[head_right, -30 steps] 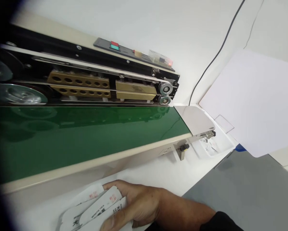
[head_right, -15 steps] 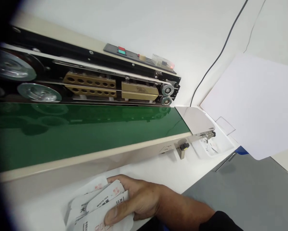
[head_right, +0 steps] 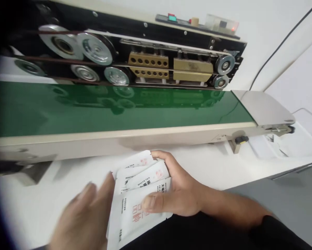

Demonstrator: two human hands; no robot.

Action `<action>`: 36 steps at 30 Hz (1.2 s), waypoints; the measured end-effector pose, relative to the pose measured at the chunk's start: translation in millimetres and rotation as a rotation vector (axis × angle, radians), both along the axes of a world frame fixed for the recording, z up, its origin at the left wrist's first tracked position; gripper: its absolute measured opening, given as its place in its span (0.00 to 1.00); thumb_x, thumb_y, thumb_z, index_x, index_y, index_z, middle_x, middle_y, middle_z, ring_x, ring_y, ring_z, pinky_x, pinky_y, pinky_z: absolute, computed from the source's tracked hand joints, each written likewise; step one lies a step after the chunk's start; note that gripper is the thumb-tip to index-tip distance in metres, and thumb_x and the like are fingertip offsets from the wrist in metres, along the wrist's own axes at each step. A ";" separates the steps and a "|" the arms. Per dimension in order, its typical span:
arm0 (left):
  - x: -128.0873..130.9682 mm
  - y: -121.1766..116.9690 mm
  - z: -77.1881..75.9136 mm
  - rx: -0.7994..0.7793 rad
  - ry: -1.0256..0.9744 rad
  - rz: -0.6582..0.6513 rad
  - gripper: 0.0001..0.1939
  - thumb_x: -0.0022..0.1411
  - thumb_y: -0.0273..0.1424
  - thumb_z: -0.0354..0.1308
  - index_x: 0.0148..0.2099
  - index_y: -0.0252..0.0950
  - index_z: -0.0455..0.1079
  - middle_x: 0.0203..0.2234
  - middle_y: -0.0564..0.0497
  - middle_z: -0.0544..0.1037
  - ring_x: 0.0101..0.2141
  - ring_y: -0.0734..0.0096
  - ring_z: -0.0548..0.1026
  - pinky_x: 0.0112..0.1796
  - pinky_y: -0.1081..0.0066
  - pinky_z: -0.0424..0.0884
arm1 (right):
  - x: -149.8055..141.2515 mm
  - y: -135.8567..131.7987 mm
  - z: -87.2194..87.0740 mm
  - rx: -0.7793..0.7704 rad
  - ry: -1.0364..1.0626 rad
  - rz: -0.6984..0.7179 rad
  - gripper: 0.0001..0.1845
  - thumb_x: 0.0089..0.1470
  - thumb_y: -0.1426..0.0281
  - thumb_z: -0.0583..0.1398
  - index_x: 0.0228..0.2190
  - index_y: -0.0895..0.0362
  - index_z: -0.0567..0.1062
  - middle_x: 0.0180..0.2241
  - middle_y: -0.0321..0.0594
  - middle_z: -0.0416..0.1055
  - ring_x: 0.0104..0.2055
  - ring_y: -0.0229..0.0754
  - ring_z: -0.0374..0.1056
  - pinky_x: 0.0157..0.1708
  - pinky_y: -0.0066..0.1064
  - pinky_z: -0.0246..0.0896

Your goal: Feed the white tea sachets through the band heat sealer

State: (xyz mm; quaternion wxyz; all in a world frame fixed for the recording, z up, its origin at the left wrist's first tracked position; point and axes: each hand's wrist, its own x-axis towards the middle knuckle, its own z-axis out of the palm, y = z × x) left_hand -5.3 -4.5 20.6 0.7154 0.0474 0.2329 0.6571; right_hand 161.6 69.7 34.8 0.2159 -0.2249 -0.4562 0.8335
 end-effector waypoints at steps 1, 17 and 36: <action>2.7 -0.7 -0.5 0.000 -0.022 -0.043 0.15 0.59 0.44 0.63 0.46 0.45 0.79 0.41 0.50 0.83 0.46 0.53 0.78 0.43 0.60 0.77 | -2.9 -1.7 4.5 0.075 -0.028 -0.002 0.45 0.53 0.68 0.68 0.62 0.53 0.48 0.52 0.48 0.69 0.51 0.47 0.70 0.47 0.43 0.66; 13.3 2.2 -6.2 0.255 -0.184 -0.041 0.33 0.62 0.32 0.57 0.68 0.47 0.55 0.53 0.46 0.77 0.44 0.60 0.79 0.44 0.62 0.77 | -8.4 -9.4 -5.2 1.094 -0.470 -0.436 0.33 0.58 0.64 0.62 0.60 0.55 0.56 0.52 0.48 0.58 0.46 0.45 0.64 0.42 0.38 0.70; 4.3 -3.0 -14.0 0.065 -0.216 0.025 0.29 0.58 0.30 0.59 0.62 0.48 0.63 0.44 0.47 0.80 0.40 0.60 0.78 0.38 0.63 0.76 | -8.5 -11.8 6.7 0.925 -0.216 -0.452 0.14 0.55 0.72 0.62 0.29 0.53 0.59 0.34 0.36 0.65 0.33 0.38 0.65 0.32 0.31 0.64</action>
